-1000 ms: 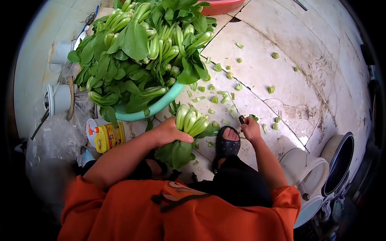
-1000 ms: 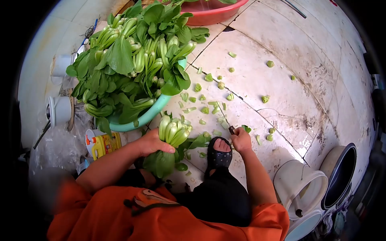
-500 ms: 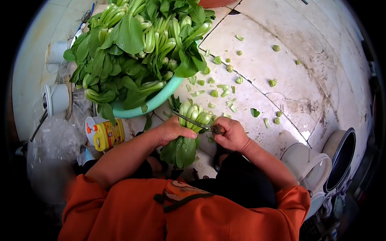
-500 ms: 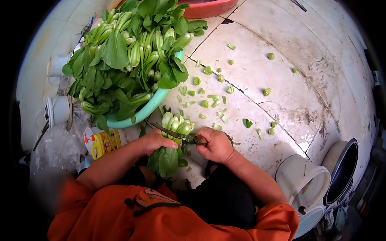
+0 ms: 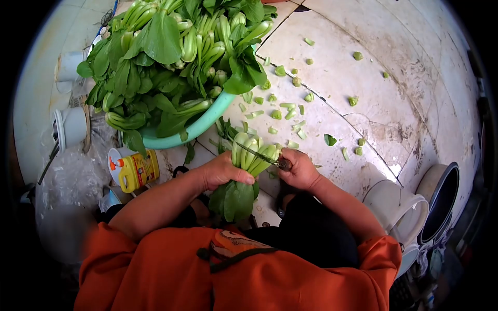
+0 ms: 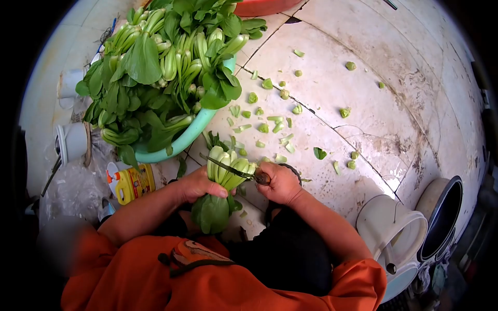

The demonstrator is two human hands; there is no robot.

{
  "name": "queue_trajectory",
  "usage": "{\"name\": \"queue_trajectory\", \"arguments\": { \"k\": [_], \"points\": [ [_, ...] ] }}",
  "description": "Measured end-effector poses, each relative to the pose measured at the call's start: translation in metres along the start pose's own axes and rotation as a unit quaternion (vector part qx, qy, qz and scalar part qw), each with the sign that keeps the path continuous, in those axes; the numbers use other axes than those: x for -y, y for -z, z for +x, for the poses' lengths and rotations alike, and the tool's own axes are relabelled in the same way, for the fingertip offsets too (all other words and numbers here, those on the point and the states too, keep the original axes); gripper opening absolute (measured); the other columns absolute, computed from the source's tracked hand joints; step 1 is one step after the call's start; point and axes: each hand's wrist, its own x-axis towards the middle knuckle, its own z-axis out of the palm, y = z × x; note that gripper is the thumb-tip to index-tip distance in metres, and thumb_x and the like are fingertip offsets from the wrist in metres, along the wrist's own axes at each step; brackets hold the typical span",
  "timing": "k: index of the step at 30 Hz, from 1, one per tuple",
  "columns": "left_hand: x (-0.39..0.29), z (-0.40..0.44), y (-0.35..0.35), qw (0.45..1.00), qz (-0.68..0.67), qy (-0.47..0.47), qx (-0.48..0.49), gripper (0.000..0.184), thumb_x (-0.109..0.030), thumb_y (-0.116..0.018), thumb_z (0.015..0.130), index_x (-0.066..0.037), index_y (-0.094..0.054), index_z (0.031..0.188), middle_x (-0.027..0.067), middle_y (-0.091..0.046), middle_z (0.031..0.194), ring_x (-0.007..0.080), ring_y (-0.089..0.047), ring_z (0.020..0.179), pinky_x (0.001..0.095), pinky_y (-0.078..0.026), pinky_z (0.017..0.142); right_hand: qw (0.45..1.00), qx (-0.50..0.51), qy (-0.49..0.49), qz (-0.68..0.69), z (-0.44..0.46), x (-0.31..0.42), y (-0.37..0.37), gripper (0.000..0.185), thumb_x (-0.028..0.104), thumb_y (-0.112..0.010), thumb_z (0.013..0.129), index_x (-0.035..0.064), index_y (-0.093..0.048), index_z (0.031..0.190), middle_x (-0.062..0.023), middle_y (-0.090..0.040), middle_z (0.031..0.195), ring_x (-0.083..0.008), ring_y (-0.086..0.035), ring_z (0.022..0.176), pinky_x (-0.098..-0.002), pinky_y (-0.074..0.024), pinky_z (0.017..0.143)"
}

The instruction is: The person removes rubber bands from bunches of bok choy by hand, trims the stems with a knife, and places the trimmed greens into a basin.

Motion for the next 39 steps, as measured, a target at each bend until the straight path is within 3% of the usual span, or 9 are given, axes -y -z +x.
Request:
{"name": "queue_trajectory", "arguments": {
  "k": [2,4,11,18,21,28,32,34,39],
  "points": [
    [0.001,-0.001,-0.001,1.0,0.026,-0.008,-0.009,0.049,-0.016,-0.078,0.064,-0.003,-0.061,0.109,0.0077,-0.064,0.094,0.0182,-0.061,0.088,0.0323,-0.05,0.083,0.999,-0.008,0.053,0.007,-0.002,-0.011,-0.005,0.018,0.012,-0.062,0.072,0.0101,-0.055,0.088,-0.0122,-0.059,0.078,-0.035,-0.06,0.074,-0.0413,-0.0488,0.066],
    [0.004,0.001,0.003,1.0,0.004,-0.025,0.003,0.044,-0.01,-0.078,0.067,-0.003,-0.061,0.107,0.0071,-0.065,0.094,0.0172,-0.062,0.085,0.0316,-0.05,0.081,0.998,-0.013,0.058,0.023,-0.001,-0.015,-0.002,0.017,0.011,-0.062,0.072,0.0098,-0.055,0.087,-0.0118,-0.059,0.078,-0.0346,-0.06,0.073,-0.0407,-0.0484,0.066],
    [-0.012,-0.01,-0.003,0.998,0.028,-0.048,0.004,0.052,-0.012,-0.079,0.064,-0.003,-0.059,0.111,0.007,-0.065,0.093,0.0175,-0.062,0.086,0.0312,-0.05,0.082,0.994,-0.017,0.106,0.018,-0.012,-0.03,-0.003,0.017,0.008,-0.063,0.07,0.0093,-0.056,0.085,-0.01,-0.058,0.076,-0.0327,-0.059,0.073,-0.0388,-0.0481,0.065],
    [-0.015,-0.007,0.0,0.997,0.015,-0.025,0.073,0.054,-0.01,-0.078,0.061,-0.003,-0.06,0.111,0.0071,-0.064,0.094,0.0177,-0.061,0.088,0.0313,-0.05,0.083,0.991,0.005,0.121,0.051,-0.002,-0.006,0.006,0.019,0.008,-0.064,0.069,0.0099,-0.058,0.087,-0.009,-0.058,0.077,-0.0322,-0.059,0.076,-0.0392,-0.0482,0.066],
    [-0.011,-0.005,-0.009,0.995,0.011,0.01,0.094,0.054,-0.011,-0.079,0.061,-0.003,-0.06,0.111,0.0071,-0.064,0.094,0.0178,-0.061,0.088,0.0318,-0.05,0.084,0.983,0.011,0.185,0.011,0.011,0.003,0.006,0.02,0.009,-0.065,0.069,0.0107,-0.058,0.088,-0.0094,-0.058,0.082,-0.0322,-0.059,0.08,-0.0404,-0.0489,0.067],
    [-0.015,-0.007,-0.017,0.989,-0.022,0.012,0.143,0.055,-0.013,-0.08,0.061,-0.002,-0.06,0.111,0.0077,-0.064,0.094,0.0173,-0.061,0.088,0.031,-0.049,0.083,0.983,0.013,0.181,0.039,0.011,-0.004,-0.001,0.023,0.007,-0.063,0.067,0.0105,-0.058,0.089,-0.0096,-0.058,0.083,-0.0324,-0.059,0.081,-0.039,-0.0493,0.069],
    [-0.008,-0.005,-0.018,0.986,-0.038,0.0,0.162,0.057,-0.017,-0.081,0.061,-0.002,-0.06,0.112,0.0078,-0.064,0.095,0.0174,-0.061,0.087,0.0311,-0.05,0.083,0.981,-0.025,0.186,0.039,0.011,-0.025,-0.008,0.027,-0.001,-0.059,0.062,0.0096,-0.058,0.086,-0.0093,-0.057,0.082,-0.0314,-0.058,0.079,-0.0376,-0.0487,0.068],
    [-0.016,-0.01,-0.019,0.982,-0.034,-0.003,0.188,0.065,-0.016,-0.081,0.062,0.001,-0.053,0.117,0.0121,-0.063,0.096,0.0246,-0.064,0.084,0.0386,-0.054,0.076,0.982,-0.012,0.175,0.071,0.008,-0.035,-0.004,0.025,0.0,-0.061,0.062,0.0107,-0.058,0.084,-0.008,-0.056,0.08,-0.03,-0.058,0.077,-0.0366,-0.0485,0.067],
    [-0.017,-0.015,-0.012,0.981,-0.049,-0.013,0.186,0.065,-0.017,-0.082,0.06,0.003,-0.053,0.116,0.0125,-0.063,0.093,0.0259,-0.065,0.081,0.0387,-0.055,0.073,0.991,-0.04,0.127,0.024,-0.003,-0.029,0.001,0.019,0.003,-0.065,0.064,0.0118,-0.057,0.079,-0.0067,-0.055,0.075,-0.0278,-0.058,0.073,-0.0356,-0.0481,0.065]
  ]
}}
